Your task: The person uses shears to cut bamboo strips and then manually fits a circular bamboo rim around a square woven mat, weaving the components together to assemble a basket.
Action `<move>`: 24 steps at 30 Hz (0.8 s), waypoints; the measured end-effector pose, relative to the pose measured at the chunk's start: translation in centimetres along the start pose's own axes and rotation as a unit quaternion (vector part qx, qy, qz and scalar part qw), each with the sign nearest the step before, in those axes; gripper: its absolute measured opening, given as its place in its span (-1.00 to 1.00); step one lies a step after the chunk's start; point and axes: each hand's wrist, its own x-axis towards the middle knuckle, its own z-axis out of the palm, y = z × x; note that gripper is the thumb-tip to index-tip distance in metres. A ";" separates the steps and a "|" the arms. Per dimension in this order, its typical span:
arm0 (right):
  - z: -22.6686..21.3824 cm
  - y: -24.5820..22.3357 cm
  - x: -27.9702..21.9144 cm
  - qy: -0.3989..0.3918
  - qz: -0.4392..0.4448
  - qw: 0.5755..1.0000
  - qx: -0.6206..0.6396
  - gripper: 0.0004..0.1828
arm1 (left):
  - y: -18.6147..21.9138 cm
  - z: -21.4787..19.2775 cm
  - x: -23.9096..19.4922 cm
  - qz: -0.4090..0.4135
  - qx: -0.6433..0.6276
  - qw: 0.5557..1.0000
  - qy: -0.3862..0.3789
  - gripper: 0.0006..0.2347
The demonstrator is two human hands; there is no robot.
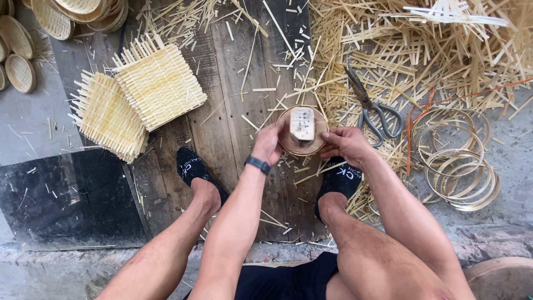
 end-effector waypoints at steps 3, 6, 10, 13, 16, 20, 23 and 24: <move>1.0 1.0 0.9 0.039 0.009 0.999 0.013 -0.71 | -1.9 -1.9 -1.6 -0.048 -0.001 0.996 -0.068 -0.76; 2.0 1.4 1.3 0.069 -0.005 0.998 0.000 -0.73 | -3.7 -2.3 -1.4 0.000 0.027 1.000 -0.014 -0.82; 2.8 1.3 1.1 0.126 -0.002 0.991 -0.040 -0.75 | -3.8 -1.7 -1.2 0.023 0.053 0.998 0.036 -0.81; 3.4 1.6 0.9 0.137 -0.012 0.990 -0.023 -0.74 | -3.0 -0.7 -1.7 0.024 0.081 0.995 0.061 -0.80; 2.8 1.8 0.4 0.098 -0.013 0.995 0.012 -0.76 | -2.3 -0.9 -2.6 0.011 0.068 0.996 0.051 -0.78; 2.4 1.8 0.5 0.081 -0.013 0.997 0.016 -0.83 | -3.1 -2.0 -3.7 -0.004 -0.009 1.000 -0.017 -0.75; 3.0 2.5 1.7 0.109 -0.037 0.993 -0.022 -0.80 | -3.8 -1.9 -3.4 0.022 0.028 0.999 0.015 -0.76; 2.9 2.7 1.9 0.110 -0.035 0.993 -0.021 -0.80 | -4.0 -1.7 -3.4 0.020 0.029 0.999 0.015 -0.76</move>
